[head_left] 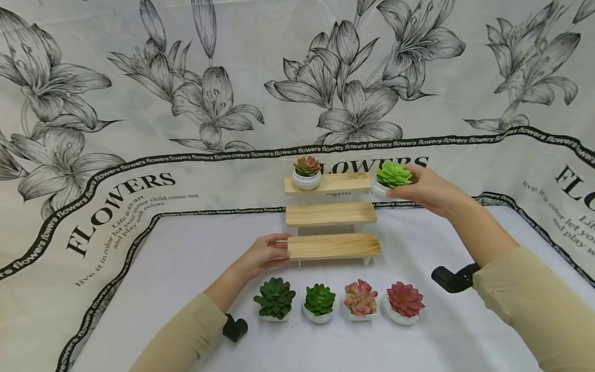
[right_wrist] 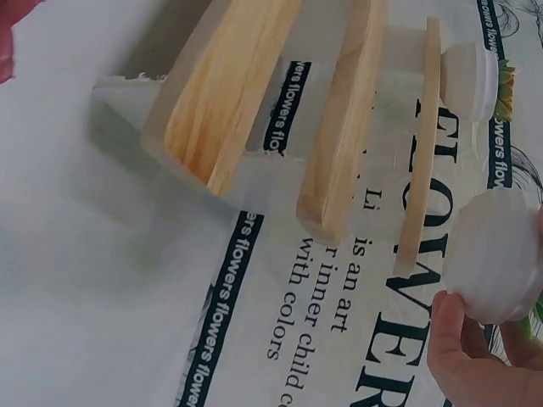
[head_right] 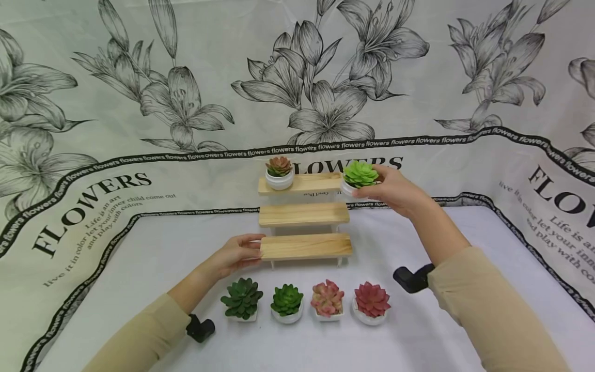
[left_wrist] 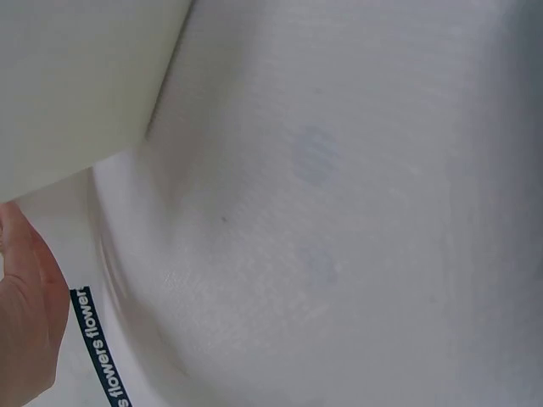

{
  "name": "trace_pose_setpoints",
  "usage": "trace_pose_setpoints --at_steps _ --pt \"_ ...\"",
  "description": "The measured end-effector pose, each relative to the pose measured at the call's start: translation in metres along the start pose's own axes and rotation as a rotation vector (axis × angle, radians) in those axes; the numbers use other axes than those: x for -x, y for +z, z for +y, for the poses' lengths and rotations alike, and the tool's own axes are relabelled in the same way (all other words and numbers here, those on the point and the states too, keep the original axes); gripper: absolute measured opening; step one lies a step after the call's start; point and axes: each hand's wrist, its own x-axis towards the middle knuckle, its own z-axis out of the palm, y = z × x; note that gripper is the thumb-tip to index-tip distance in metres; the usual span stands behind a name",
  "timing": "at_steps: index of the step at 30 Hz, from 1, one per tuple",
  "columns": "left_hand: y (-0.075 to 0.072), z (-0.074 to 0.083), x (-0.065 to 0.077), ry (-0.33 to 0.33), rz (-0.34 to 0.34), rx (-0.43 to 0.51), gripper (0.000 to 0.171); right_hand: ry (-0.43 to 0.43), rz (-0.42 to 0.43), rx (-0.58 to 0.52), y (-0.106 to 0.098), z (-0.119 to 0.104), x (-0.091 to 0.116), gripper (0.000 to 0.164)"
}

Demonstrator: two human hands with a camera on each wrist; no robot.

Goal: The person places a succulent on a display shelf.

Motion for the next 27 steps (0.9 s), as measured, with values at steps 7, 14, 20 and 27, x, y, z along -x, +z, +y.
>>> trace_pose_setpoints --at_steps 7,14,20,27 --pt "0.001 0.001 0.001 -0.02 0.011 0.012 0.051 0.007 0.028 -0.063 0.024 -0.014 -0.025 0.086" --pt "0.003 0.005 0.001 -0.027 0.019 0.019 0.05 -0.012 0.077 -0.085 0.035 -0.015 -0.047 0.082" --pt "0.003 0.006 0.003 -0.032 0.016 0.016 0.05 -0.021 0.1 -0.078 0.041 -0.014 -0.058 0.079" --pt "0.001 0.006 0.003 -0.035 0.022 0.023 0.05 -0.028 0.153 -0.082 0.05 -0.016 -0.066 0.074"
